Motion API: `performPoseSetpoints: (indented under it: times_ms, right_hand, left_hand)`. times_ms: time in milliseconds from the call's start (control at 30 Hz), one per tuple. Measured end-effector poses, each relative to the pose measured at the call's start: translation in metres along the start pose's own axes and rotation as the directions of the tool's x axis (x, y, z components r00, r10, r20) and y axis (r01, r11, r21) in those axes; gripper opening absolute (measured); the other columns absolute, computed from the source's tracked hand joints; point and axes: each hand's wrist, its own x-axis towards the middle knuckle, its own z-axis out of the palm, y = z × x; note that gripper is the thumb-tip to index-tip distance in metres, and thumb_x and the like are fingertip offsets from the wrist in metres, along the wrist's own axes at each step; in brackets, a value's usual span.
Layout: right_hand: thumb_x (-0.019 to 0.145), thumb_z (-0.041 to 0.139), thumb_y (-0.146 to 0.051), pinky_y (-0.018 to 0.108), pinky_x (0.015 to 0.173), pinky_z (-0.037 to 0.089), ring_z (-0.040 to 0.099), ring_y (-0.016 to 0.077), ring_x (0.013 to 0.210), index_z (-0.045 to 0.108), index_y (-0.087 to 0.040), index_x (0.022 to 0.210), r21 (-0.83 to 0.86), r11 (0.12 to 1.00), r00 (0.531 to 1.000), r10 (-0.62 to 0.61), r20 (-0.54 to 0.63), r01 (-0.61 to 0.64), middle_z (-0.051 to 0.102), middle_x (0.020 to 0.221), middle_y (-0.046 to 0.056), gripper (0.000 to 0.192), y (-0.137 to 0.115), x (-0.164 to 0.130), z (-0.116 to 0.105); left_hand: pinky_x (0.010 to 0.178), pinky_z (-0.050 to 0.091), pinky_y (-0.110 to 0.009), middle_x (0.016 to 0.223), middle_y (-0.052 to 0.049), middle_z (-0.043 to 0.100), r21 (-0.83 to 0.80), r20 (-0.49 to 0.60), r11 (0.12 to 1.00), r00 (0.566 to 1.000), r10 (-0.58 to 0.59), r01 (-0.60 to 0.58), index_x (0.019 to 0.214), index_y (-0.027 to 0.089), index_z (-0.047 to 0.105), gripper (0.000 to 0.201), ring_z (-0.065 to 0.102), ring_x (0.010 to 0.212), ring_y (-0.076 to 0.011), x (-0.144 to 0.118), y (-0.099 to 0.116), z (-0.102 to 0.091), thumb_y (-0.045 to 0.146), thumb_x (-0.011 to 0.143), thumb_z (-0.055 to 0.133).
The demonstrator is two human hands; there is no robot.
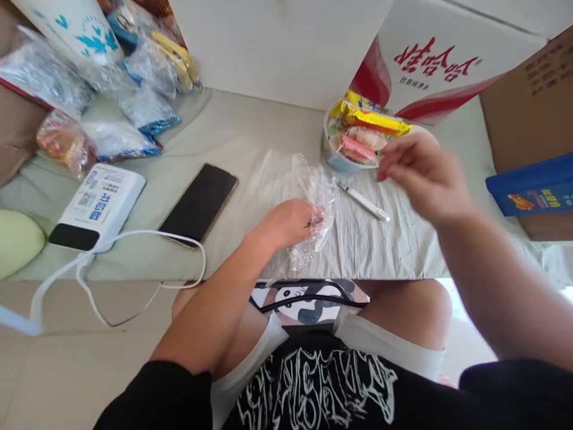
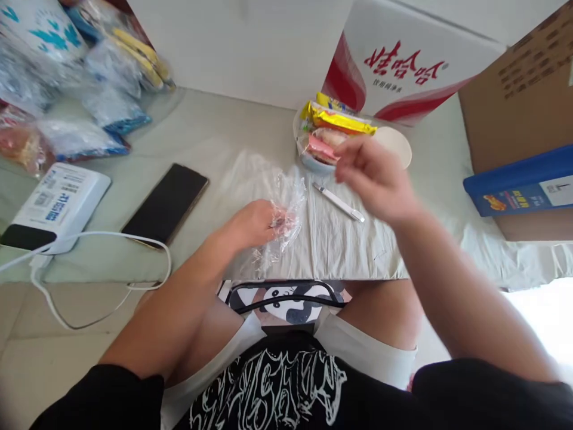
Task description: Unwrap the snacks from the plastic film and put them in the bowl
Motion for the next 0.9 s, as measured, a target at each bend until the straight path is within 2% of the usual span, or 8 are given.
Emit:
performPoseSetpoints:
  times_ms: [100,200,267,367,533,667,800,900]
  right_hand:
    - [0.085,0.078,-0.039,0.048,0.107,0.057,0.064,0.0283,0.131,0.052,-0.032,0.146,0.092,0.993,0.991,0.055,0.126,-0.067,0.062,0.145,0.009,0.066,0.016,-0.064,0.033]
    - [0.081,0.080,-0.045,0.059,0.127,0.038,0.045,0.0340,0.153,0.038,-0.037,0.157,0.129,0.991,0.990,0.022,0.136,-0.040,0.045,0.164,0.007,0.087,0.037,-0.090,0.059]
    - [0.082,0.079,-0.047,0.061,0.129,0.036,0.048,0.0342,0.151,0.038,-0.035,0.157,0.176,0.984,0.991,0.004,0.133,-0.028,0.053,0.156,0.008,0.087,0.045,-0.093,0.067]
    - [0.083,0.077,-0.046,0.058,0.119,0.048,0.068,0.0296,0.120,0.053,-0.032,0.144,0.221,0.974,0.998,0.038,0.055,-0.049,0.070,0.116,0.006,0.067,0.048,-0.093,0.069]
    - [0.089,0.070,-0.035,0.041,0.080,0.060,0.057,0.0158,0.069,0.067,-0.026,0.097,0.262,0.947,0.946,0.243,-0.214,-0.184,0.056,0.077,-0.001,0.013,0.050,-0.097,0.062]
    - [0.087,0.071,-0.036,0.044,0.090,0.058,0.063,0.0193,0.083,0.060,-0.026,0.080,0.213,0.964,0.896,0.231,-0.380,-0.158,0.057,0.083,0.001,0.016,0.050,-0.097,0.056]
    - [0.089,0.069,-0.043,0.056,0.111,0.050,0.065,0.0276,0.118,0.051,-0.026,0.077,0.215,0.973,0.877,0.171,-0.449,-0.080,0.067,0.112,0.005,0.028,0.047,-0.099,0.049]
    - [0.092,0.067,-0.053,0.058,0.110,0.052,0.068,0.0283,0.115,0.046,-0.027,0.080,0.244,0.964,0.879,0.208,-0.429,-0.109,0.069,0.101,0.005,0.035,0.044,-0.101,0.046]
  left_hand:
    - [0.062,0.033,-0.032,0.084,-0.003,0.074,0.067,0.141,0.992,0.985,0.099,-0.109,0.078,0.020,0.072,0.021,0.063,0.074,-0.0178,0.000,0.012,0.011,0.018,0.092,0.057]
    - [0.057,0.026,-0.033,0.079,-0.002,0.072,0.116,0.197,0.984,0.974,0.114,-0.138,0.074,0.020,0.071,0.021,0.058,0.066,-0.0160,0.000,0.021,0.027,0.022,0.091,0.061]
    - [0.055,0.023,-0.034,0.076,-0.003,0.071,0.142,0.210,0.978,0.970,0.119,-0.150,0.070,0.020,0.070,0.025,0.055,0.062,-0.0155,0.002,0.024,0.037,0.027,0.093,0.062]
    - [0.055,0.023,-0.033,0.079,-0.004,0.073,0.156,0.176,0.977,0.977,0.118,-0.146,0.073,0.020,0.071,0.031,0.057,0.063,-0.0158,0.005,0.022,0.043,0.033,0.098,0.058]
    - [0.059,0.032,-0.029,0.070,-0.002,0.069,0.018,-0.066,0.999,0.997,-0.027,0.028,0.085,0.020,0.073,0.029,0.054,0.059,-0.0142,0.015,0.011,0.031,0.030,0.101,0.051]
    - [0.059,0.038,-0.027,0.063,0.002,0.062,-0.240,-0.231,0.944,0.931,-0.281,0.225,0.084,0.019,0.069,0.022,0.051,0.056,-0.0131,0.025,-0.002,0.020,0.030,0.096,0.054]
    - [0.056,0.040,-0.024,0.065,0.003,0.058,-0.482,-0.365,0.849,0.832,-0.418,0.215,0.087,0.020,0.067,0.009,0.052,0.057,-0.0122,0.029,-0.019,0.015,0.029,0.090,0.065]
    - [0.054,0.040,-0.023,0.076,0.003,0.061,-0.565,-0.451,0.807,0.753,-0.478,0.174,0.094,0.023,0.067,0.012,0.052,0.058,-0.0102,0.026,-0.029,0.012,0.023,0.085,0.073]
